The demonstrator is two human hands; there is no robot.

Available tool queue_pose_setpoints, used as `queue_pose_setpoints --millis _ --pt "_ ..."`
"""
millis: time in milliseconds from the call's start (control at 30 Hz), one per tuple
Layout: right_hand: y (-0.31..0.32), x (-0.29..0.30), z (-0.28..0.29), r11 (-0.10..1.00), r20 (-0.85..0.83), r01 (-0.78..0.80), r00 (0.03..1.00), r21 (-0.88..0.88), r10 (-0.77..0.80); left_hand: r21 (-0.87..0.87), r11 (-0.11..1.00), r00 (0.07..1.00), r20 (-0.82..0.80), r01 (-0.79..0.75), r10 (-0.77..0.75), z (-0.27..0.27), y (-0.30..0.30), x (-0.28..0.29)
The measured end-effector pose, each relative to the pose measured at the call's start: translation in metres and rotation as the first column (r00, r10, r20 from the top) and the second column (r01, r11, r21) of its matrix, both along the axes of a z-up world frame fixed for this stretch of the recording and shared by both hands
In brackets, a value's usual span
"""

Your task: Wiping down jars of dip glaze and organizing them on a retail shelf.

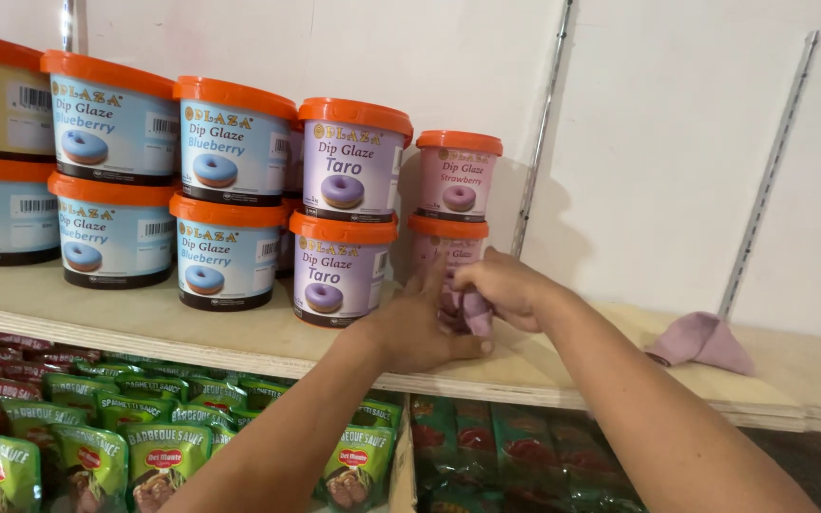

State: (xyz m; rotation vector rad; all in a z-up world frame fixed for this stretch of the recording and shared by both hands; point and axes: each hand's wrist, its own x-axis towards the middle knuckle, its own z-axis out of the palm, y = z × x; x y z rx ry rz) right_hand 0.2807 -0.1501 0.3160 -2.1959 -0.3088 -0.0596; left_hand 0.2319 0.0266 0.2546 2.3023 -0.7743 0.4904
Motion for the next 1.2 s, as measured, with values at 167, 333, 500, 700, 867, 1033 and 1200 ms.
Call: queue_pose_setpoints --millis 167,333,500,700,867,1033,1200 --pt "-0.031 -0.058 -0.020 0.995 0.220 -0.096 0.971 0.005 0.092 0.043 0.999 0.997 0.081 -0.004 0.000 0.011 0.003 -0.032" --pt "-0.079 -0.113 -0.012 0.707 0.530 0.491 0.826 -0.509 -0.192 0.046 0.999 0.975 0.220 -0.024 0.013 0.004 0.000 -0.020" --pt "-0.141 -0.094 -0.014 0.432 0.322 0.627 0.741 -0.648 -0.590 0.010 0.990 0.746 0.656 0.143 -0.114 -0.026 0.014 0.041" --pt "-0.116 -0.110 -0.044 0.904 0.639 0.365 0.755 -0.222 -0.147 0.086 0.976 0.977 0.085 -0.201 0.193 0.007 -0.001 -0.014" --pt "-0.055 -0.168 -0.084 0.935 0.889 0.308 0.457 -0.175 0.016 -0.133 0.989 0.878 0.463 -0.062 0.117 -0.008 0.000 -0.036" --pt "-0.017 -0.227 -0.117 0.981 0.948 0.178 0.319 -0.075 0.015 -0.354 0.921 0.790 0.606 0.162 0.094 -0.057 -0.025 -0.131" --pt "-0.001 -0.257 -0.197 0.995 0.768 -0.098 0.635 -0.030 0.086 -0.510 0.844 0.909 0.412 0.166 0.070 -0.153 -0.024 -0.188"
